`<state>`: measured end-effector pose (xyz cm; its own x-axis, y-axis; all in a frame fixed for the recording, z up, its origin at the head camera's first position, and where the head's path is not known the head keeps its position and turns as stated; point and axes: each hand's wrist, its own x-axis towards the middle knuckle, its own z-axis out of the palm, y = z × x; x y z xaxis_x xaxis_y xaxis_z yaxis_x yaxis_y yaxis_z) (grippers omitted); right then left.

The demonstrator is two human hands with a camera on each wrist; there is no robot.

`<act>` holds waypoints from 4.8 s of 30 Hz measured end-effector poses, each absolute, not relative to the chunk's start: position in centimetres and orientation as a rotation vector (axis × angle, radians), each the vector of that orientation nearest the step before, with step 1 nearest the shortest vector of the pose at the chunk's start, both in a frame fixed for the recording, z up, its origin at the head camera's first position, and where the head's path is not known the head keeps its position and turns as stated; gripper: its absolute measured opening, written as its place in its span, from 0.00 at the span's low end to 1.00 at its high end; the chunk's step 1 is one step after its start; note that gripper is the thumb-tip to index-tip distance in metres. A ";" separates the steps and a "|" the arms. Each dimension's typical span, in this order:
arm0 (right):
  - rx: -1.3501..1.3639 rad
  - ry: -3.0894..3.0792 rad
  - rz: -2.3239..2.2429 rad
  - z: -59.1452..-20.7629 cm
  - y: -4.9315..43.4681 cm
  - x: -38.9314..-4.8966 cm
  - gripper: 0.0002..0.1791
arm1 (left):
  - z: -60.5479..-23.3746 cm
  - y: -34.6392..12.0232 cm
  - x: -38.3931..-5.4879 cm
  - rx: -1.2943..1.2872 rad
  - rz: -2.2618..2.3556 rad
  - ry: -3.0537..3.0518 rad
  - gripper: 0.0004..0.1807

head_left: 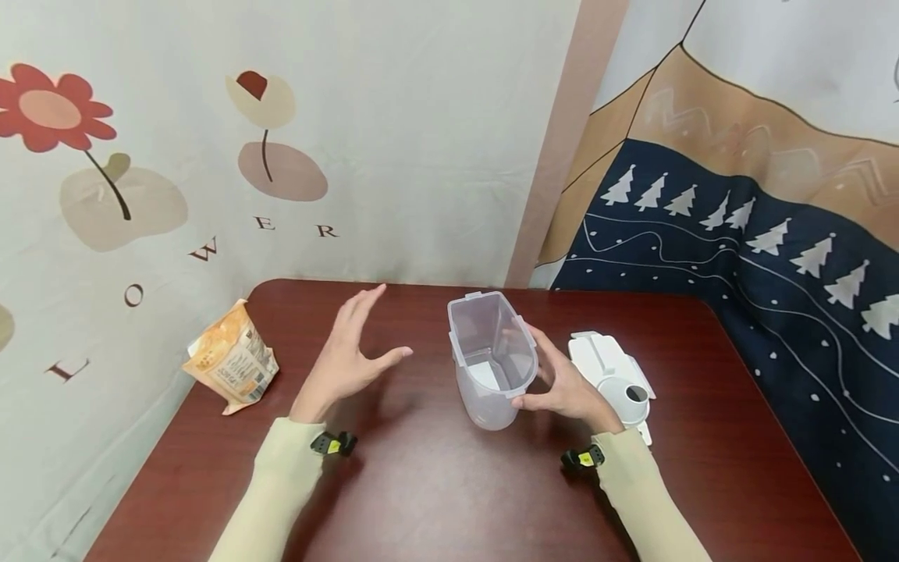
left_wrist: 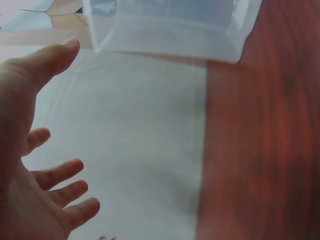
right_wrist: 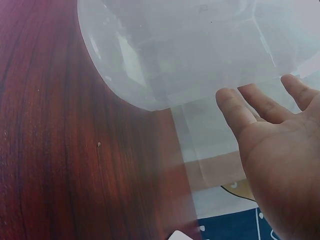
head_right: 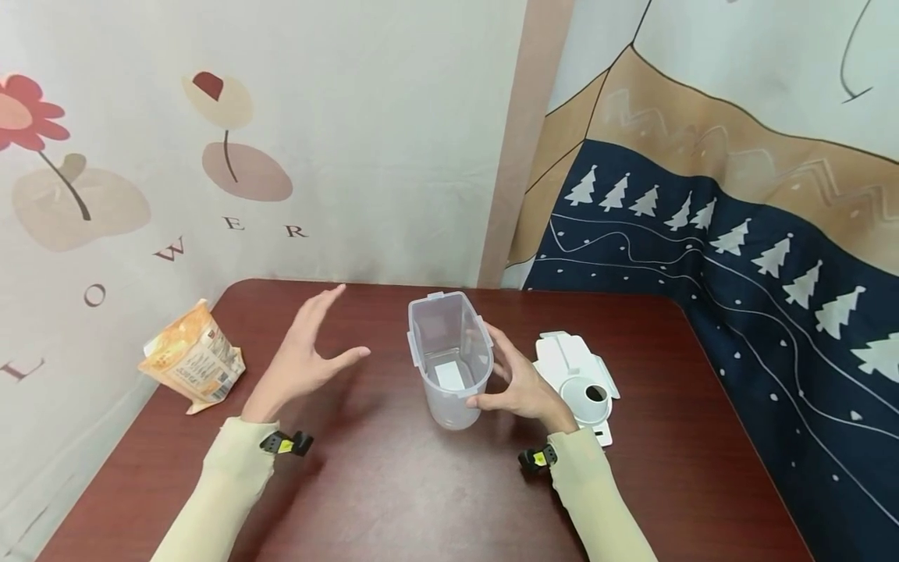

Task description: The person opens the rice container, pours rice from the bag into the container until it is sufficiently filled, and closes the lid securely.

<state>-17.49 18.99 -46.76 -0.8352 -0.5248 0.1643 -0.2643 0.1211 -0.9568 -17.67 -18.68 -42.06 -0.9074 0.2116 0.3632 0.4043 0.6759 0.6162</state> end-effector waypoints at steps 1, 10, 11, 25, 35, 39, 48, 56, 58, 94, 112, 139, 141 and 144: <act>-0.785 2.180 -1.787 -46.8 19.0 -17.5 0.62 | -41.8 -19.0 -17.6 -0.497 -1.023 -2.613 0.57; -0.777 2.196 -1.771 -47.0 19.0 -17.5 0.61 | -39.2 -22.7 -16.9 -0.436 -0.798 -2.476 0.58; -0.776 2.197 -1.769 -47.1 19.0 -17.6 0.61 | -39.0 -23.2 -16.9 -0.418 -0.791 -2.457 0.58; -0.809 2.146 -1.810 -47.1 19.0 -17.6 0.62 | -38.8 -30.3 -15.4 -0.156 -0.756 -2.318 0.56; -0.832 2.118 -1.833 -47.2 19.1 -17.7 0.62 | -40.2 -33.3 -14.4 0.051 -0.810 -2.209 0.54; -0.812 2.130 -1.820 -47.2 19.1 -17.8 0.62 | -40.9 -34.0 -13.8 0.291 -0.917 -2.253 0.54; -0.804 2.134 -1.803 -47.2 18.7 -18.1 0.61 | -42.6 -35.5 -13.2 0.624 -1.305 -2.156 0.59; -0.828 2.114 -1.814 -47.3 18.4 -18.2 0.62 | -44.8 -36.0 -13.1 0.766 -1.447 -2.154 0.55; -0.831 2.117 -1.812 -47.3 18.4 -18.1 0.62 | -45.4 -36.0 -13.2 0.765 -1.481 -2.143 0.52; -0.812 2.146 -1.795 -47.7 18.8 -17.6 0.61 | -46.8 -34.9 -12.6 0.859 -1.431 -2.240 0.25; -0.789 2.126 -1.812 -47.8 18.8 -17.4 0.61 | -46.1 -31.9 -11.6 0.787 -1.401 -2.307 0.28; -0.792 2.111 -1.837 -47.2 18.9 -17.6 0.62 | -42.2 -23.8 -11.7 0.253 -1.496 -2.333 0.28; -0.795 2.105 -1.836 -47.3 18.9 -17.6 0.62 | -41.9 -23.2 -11.6 0.216 -1.516 -2.336 0.28; -0.801 2.102 -1.835 -47.4 18.9 -17.6 0.62 | -41.3 -22.2 -11.5 0.166 -1.549 -2.333 0.28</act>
<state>-17.63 18.94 -47.39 -0.8217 -0.5431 0.1726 -0.2443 0.0621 -0.9677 -11.51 -22.24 -41.32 -0.9372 -0.2781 0.2107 0.0863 0.4004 0.9123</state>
